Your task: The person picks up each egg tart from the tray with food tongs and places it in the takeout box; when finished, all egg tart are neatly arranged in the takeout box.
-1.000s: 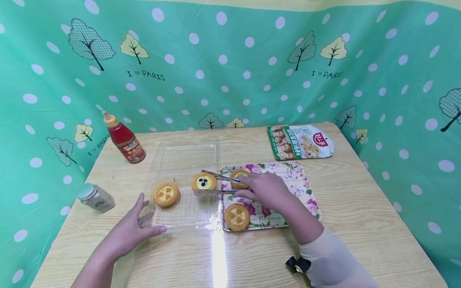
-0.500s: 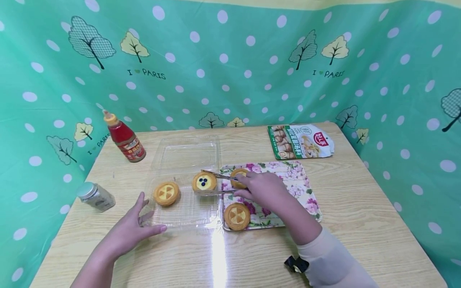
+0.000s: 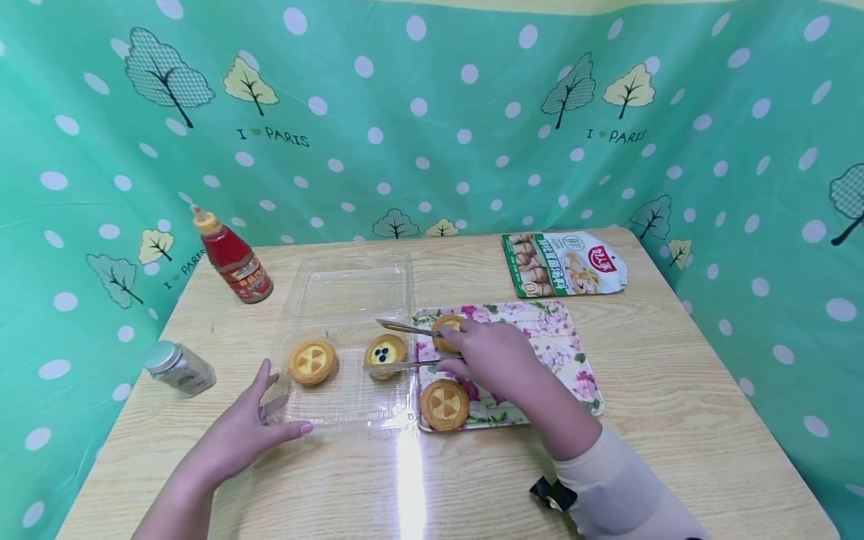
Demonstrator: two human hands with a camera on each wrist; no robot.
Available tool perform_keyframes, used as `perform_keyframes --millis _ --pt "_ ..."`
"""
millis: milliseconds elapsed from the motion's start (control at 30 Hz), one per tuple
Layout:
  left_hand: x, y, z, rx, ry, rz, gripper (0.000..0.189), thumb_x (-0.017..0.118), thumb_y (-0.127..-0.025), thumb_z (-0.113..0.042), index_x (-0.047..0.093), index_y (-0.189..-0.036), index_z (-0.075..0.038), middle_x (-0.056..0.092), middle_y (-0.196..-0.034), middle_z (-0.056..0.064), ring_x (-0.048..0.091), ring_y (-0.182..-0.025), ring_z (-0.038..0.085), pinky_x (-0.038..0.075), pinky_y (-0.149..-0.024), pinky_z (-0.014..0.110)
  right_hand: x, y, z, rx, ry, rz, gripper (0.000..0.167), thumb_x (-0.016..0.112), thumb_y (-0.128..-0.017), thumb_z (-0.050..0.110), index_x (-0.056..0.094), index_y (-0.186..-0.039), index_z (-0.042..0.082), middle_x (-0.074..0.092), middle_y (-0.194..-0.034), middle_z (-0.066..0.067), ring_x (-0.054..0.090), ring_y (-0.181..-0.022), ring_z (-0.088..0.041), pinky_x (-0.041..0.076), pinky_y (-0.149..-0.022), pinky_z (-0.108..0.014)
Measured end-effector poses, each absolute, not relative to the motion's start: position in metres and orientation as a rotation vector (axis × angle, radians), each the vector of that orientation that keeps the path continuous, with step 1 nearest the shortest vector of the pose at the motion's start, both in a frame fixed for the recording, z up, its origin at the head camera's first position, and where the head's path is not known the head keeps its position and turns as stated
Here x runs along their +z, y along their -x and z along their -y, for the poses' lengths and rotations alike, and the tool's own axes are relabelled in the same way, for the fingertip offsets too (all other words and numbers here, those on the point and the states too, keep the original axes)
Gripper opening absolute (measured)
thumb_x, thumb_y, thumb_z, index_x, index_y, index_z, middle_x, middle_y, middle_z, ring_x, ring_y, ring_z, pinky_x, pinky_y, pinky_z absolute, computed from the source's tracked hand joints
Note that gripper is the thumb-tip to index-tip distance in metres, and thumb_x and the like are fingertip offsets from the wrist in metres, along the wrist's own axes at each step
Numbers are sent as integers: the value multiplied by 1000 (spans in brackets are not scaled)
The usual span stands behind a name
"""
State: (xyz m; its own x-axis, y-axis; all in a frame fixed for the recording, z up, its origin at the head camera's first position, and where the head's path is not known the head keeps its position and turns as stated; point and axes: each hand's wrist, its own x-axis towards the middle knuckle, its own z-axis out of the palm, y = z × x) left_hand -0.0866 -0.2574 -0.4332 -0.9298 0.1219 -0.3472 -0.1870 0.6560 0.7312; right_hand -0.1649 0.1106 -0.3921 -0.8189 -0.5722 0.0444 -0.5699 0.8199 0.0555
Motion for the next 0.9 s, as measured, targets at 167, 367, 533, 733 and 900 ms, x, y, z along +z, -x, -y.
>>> perform_keyframes --millis 167,367,533,733,900 --pt "-433 87 257 1168 51 -2506 130 78 -80 -49 -22 -154 -10 9 -162 26 38 -138 44 44 -105 54 -386 164 -109 -37 -914 2970 64 55 -89 66 57 -139 27 67 -128 -7 70 -74 -23 47 -44 -30" --pt "-433 87 257 1147 57 -2509 131 78 -79 -50 -22 -154 -10 9 -162 26 38 -137 44 42 -106 55 -382 163 -105 -56 -927 2939 65 59 -87 64 57 -139 24 66 -128 -7 72 -85 -25 52 -47 -33" --pt "-434 87 258 1133 60 -2514 131 77 -79 -51 -22 -154 -11 9 -162 26 39 -137 44 41 -106 55 -380 163 -99 -144 -945 2908 66 59 -86 67 59 -137 25 66 -128 -5 71 -89 -22 53 -49 -32" --pt "-435 87 259 1143 62 -2508 131 78 -79 -51 -23 -153 -12 8 -162 26 38 -138 44 41 -106 55 -378 166 -89 -195 -981 2933 66 64 -86 61 56 -139 24 65 -127 -3 70 -93 -20 54 -51 -32" --pt "-435 87 259 1149 58 -2511 131 78 -79 -51 -23 -153 -13 8 -162 26 38 -138 44 43 -105 55 -375 167 -85 -194 -993 2938 65 65 -86 60 57 -139 22 66 -123 -2 69 -96 -20 58 -59 -36"
